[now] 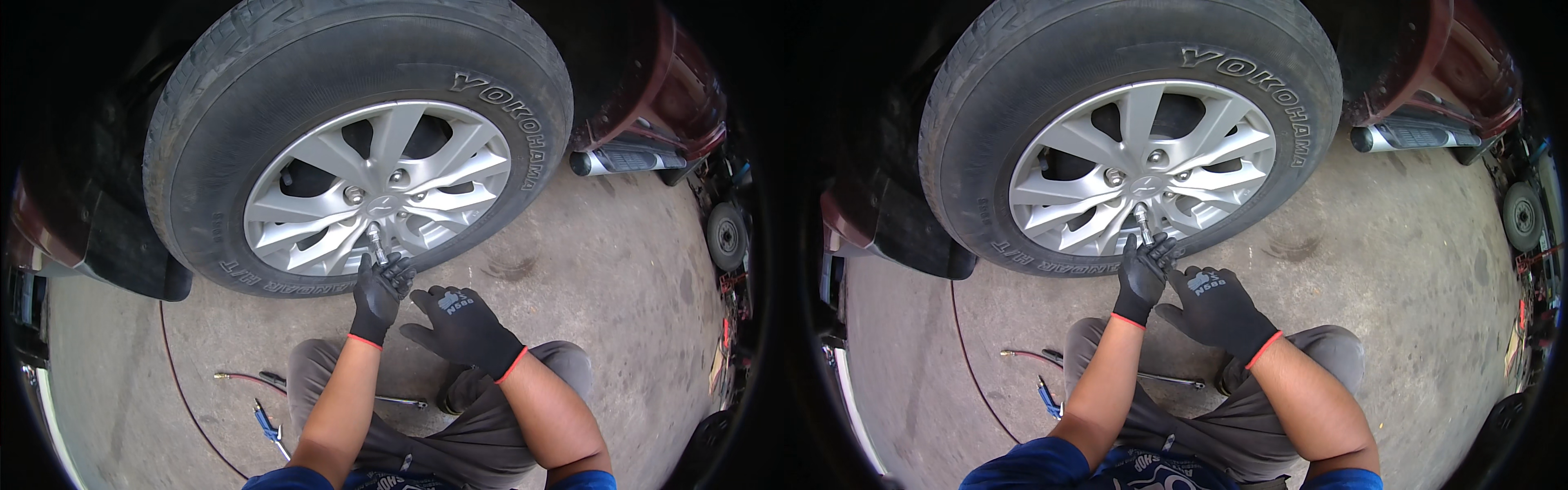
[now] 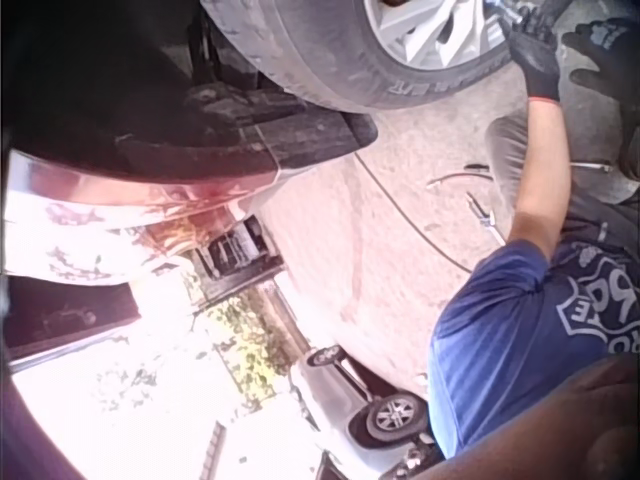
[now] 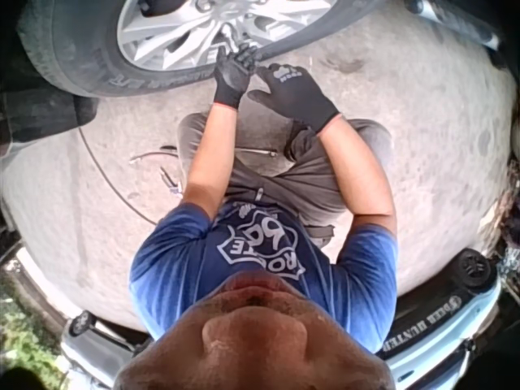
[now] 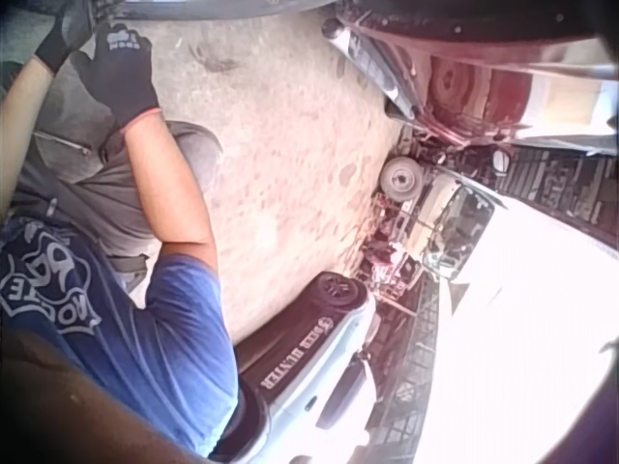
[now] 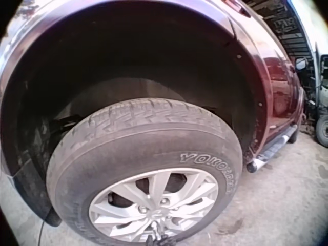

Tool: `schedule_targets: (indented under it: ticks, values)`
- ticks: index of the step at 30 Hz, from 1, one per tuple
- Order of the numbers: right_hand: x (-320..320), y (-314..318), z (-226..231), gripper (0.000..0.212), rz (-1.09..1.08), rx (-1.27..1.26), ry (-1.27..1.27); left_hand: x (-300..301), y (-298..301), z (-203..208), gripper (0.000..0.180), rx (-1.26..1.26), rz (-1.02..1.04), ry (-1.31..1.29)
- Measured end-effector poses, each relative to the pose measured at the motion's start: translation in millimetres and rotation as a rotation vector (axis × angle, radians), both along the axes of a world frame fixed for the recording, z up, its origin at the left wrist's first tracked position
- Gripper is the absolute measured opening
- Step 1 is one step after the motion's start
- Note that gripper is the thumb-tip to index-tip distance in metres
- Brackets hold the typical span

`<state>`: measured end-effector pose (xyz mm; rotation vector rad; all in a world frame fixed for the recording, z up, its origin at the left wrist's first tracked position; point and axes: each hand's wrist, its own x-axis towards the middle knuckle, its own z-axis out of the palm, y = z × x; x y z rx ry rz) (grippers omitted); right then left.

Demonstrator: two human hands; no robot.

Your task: The person kneels beside a raised vehicle and uses a torque wrench to tighten the lug nuts on a car wheel. They then switch to an impact wrench to further secure the nuts before finishing with the torque wrench again.

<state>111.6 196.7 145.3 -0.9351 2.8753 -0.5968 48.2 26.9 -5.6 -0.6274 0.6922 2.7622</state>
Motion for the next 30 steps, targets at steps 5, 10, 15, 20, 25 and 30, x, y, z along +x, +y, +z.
schedule_targets:
  ticks: [5,10,15,20,25,30]
  values:
    - [-0.6,0.8,-0.6,0.055,-0.001,-0.007,-0.011,-3.3,-0.2,-6.1,0.05,-0.441,0.082,0.092]
    - [-1.0,-1.7,0.9,0.054,-0.017,0.022,-0.071,-2.4,-0.6,-7.3,0.038,-0.129,0.06,-0.007]
    - [-1.6,-3.0,2.8,0.056,0.015,-0.004,-0.039,-2.3,-2.1,-5.6,0.05,-0.464,0.062,0.036]
    - [-0.3,-2.0,2.4,0.057,0.023,0.031,-0.055,0.0,-2.5,-6.9,0.044,-0.154,0.012,-0.001]
    - [0.2,-1.4,1.0,0.057,0.033,0.022,-0.046,1.0,-4.2,-8.3,0.058,-0.291,0.05,-0.061]
    - [-0.1,-2.7,-0.8,0.056,0.059,0.022,-0.06,1.0,-4.9,-4.0,0.042,-0.103,-0.027,0.017]
